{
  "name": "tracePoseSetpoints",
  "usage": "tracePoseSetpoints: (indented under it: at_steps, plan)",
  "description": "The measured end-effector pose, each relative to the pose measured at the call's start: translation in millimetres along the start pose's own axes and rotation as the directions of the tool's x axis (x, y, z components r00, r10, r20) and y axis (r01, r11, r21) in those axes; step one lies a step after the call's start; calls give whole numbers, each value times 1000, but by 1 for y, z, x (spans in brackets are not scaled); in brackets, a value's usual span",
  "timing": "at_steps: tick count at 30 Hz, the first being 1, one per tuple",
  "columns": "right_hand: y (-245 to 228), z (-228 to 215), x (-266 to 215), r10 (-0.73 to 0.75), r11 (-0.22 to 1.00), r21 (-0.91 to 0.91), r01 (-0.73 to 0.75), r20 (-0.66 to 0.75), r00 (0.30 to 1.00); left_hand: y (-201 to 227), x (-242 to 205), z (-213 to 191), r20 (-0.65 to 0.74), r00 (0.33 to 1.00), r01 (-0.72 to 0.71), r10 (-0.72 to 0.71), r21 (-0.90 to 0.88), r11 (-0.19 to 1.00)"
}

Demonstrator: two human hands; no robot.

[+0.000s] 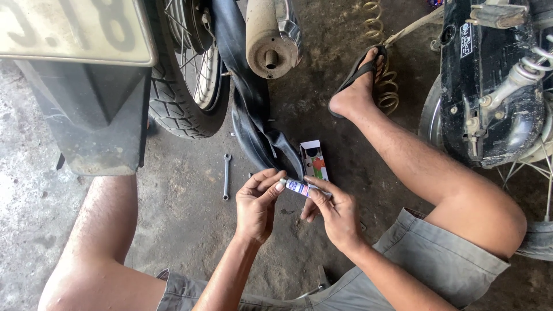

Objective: Applying adhesive to a motorcycle inner tube to prepare it for a patch repair.

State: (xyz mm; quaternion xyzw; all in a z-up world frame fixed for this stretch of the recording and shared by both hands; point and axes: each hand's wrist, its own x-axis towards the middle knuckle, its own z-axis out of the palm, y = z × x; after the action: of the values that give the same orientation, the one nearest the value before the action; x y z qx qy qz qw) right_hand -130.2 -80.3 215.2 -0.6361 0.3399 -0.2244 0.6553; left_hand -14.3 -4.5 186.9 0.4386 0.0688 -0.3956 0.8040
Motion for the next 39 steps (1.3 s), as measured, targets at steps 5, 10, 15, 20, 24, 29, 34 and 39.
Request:
tracePoseSetpoints:
  at_steps: [5,10,15,20,24,29,34,39]
  plan:
    - [5,2,-2,76,993,91,-75,-14,997,0,-1,0,45,999,-18,19,-34,999]
    - [3,5,-2,149,976,166,-143,-24,989,11,-6,9,34,999,-36,38,-62,997]
    - [-3,9,-3,146,983,117,-141,-32,989,-6,6,-6,17,999,-44,44,19,999]
    - [9,5,1,444,843,355,-405,-33,895,-5,4,-9,69,996,-59,52,100,993]
    - [1,-3,11,764,502,569,-651,61,642,-1,-5,-4,233,968,-164,93,309,937]
    - [68,-27,42,774,550,519,-654,-22,633,-19,-13,13,497,831,-482,250,421,769]
    - [116,-51,95,577,816,178,-550,-305,758,-46,-14,18,685,705,-641,183,504,579]
    - [157,-101,131,145,486,-848,-213,-162,976,-84,6,19,647,747,-570,-154,742,353]
